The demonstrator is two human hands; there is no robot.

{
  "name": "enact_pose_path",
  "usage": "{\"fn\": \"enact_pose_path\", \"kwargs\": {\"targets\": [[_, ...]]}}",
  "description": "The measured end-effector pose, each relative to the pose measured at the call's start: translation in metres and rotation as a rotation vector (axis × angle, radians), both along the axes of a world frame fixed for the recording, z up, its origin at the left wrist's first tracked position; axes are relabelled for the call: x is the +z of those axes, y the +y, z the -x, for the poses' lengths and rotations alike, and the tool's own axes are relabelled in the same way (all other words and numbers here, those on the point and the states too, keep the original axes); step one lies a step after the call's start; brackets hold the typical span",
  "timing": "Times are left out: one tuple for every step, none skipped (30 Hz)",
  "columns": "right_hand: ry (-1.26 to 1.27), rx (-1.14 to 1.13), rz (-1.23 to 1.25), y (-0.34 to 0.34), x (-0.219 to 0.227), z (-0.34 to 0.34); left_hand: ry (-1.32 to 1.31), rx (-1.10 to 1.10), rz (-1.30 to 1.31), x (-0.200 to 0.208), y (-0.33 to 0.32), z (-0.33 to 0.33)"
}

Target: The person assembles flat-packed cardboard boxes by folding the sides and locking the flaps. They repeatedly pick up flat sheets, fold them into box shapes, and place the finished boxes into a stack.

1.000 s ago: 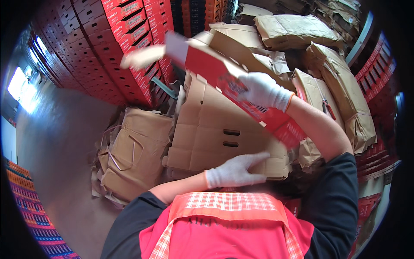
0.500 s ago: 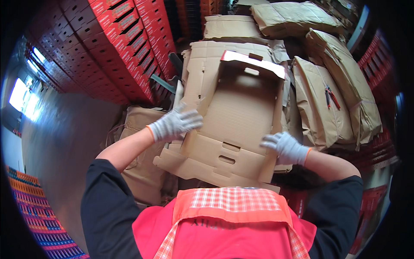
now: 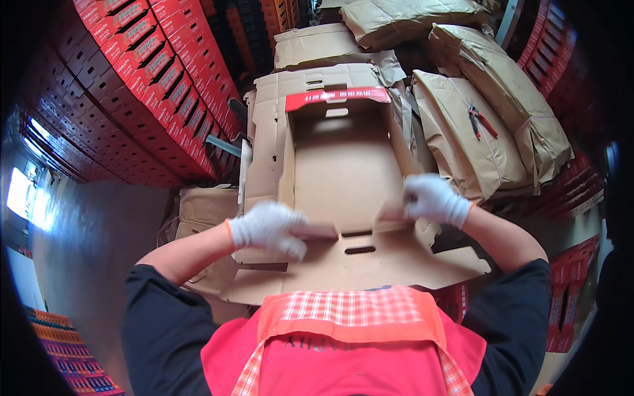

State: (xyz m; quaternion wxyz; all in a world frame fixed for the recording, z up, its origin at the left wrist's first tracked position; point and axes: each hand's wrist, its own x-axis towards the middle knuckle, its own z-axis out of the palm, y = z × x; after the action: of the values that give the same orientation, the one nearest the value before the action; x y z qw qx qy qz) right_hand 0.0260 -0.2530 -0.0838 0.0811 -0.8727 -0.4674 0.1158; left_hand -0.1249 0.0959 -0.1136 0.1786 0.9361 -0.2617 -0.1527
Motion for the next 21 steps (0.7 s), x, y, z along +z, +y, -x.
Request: {"fn": "enact_pose_path", "kwargs": {"targets": [[0.162, 0.071, 0.281, -0.001, 0.007, 0.017, 0.256, -0.124, -0.011, 0.002, 0.0, 0.014], [0.481, 0.168, 0.308, -0.006, 0.014, 0.032, 0.561, -0.179, 0.207, 0.001, -0.007, 0.03], [0.77, 0.21, 0.452, -0.009, 0.018, 0.045, 0.545, -0.31, 0.273, 0.004, -0.007, 0.044], [0.781, 0.288, 0.455, -0.011, 0.02, 0.051, 0.749, -0.234, 0.388, 0.009, -0.003, 0.044], [0.791, 0.353, 0.583, -0.016, 0.02, 0.055, 0.984, -0.122, 0.326, 0.014, 0.001, 0.049], [0.782, 0.282, 0.574, -0.018, 0.018, 0.053, 0.996, -0.061, 0.258, 0.019, 0.009, 0.046], [0.733, 0.201, 0.509, -0.023, 0.014, 0.048, 0.953, -0.008, 0.143, 0.023, 0.016, 0.042], [0.638, 0.166, 0.505, -0.027, 0.008, 0.038, 0.67, -0.03, 0.074, 0.023, 0.023, 0.039], [0.575, 0.178, 0.396, -0.03, 0.001, 0.028, 0.403, -0.058, 0.128, 0.018, 0.03, 0.034], [0.359, 0.159, 0.223, -0.034, -0.008, 0.017, 0.128, -0.027, -0.053, 0.008, 0.033, 0.032], [0.16, 0.206, -0.062, -0.035, -0.018, 0.007, -0.203, -0.019, -0.173, -0.006, 0.036, 0.029], [0.084, 0.08, -0.113, -0.036, -0.029, 0.001, -0.268, 0.15, -0.217, -0.026, 0.033, 0.031], [0.006, -0.064, -0.129, -0.034, -0.041, -0.004, -0.38, 0.312, -0.234, -0.051, 0.027, 0.035], [0.088, -0.196, -0.17, -0.032, -0.055, -0.006, -0.471, 0.477, -0.264, -0.077, 0.021, 0.039], [0.213, -0.248, -0.357, -0.029, -0.069, -0.006, -0.446, 0.588, -0.286, -0.103, 0.013, 0.043], [0.328, -0.371, -0.464, -0.022, -0.085, -0.002, -0.293, 0.829, 0.582, -0.125, 0.005, 0.041], [0.439, -0.545, -0.52, -0.018, -0.1, -0.001, -0.113, 0.896, 1.053, -0.141, 0.001, 0.042], [0.899, -0.687, -0.835, -0.011, -0.115, 0.0, 0.038, 0.976, 1.535, -0.15, -0.005, 0.041], [1.066, -0.713, -0.989, -0.01, -0.126, -0.003, 0.062, 0.964, 1.64, -0.154, -0.011, 0.039], [1.087, -0.697, -1.035, -0.008, -0.136, -0.006, 0.083, 0.945, 1.742, -0.152, -0.016, 0.037], [1.153, -0.723, -0.992, -0.009, -0.138, -0.013, 0.107, 0.957, 1.788, -0.145, -0.019, 0.032]]}}
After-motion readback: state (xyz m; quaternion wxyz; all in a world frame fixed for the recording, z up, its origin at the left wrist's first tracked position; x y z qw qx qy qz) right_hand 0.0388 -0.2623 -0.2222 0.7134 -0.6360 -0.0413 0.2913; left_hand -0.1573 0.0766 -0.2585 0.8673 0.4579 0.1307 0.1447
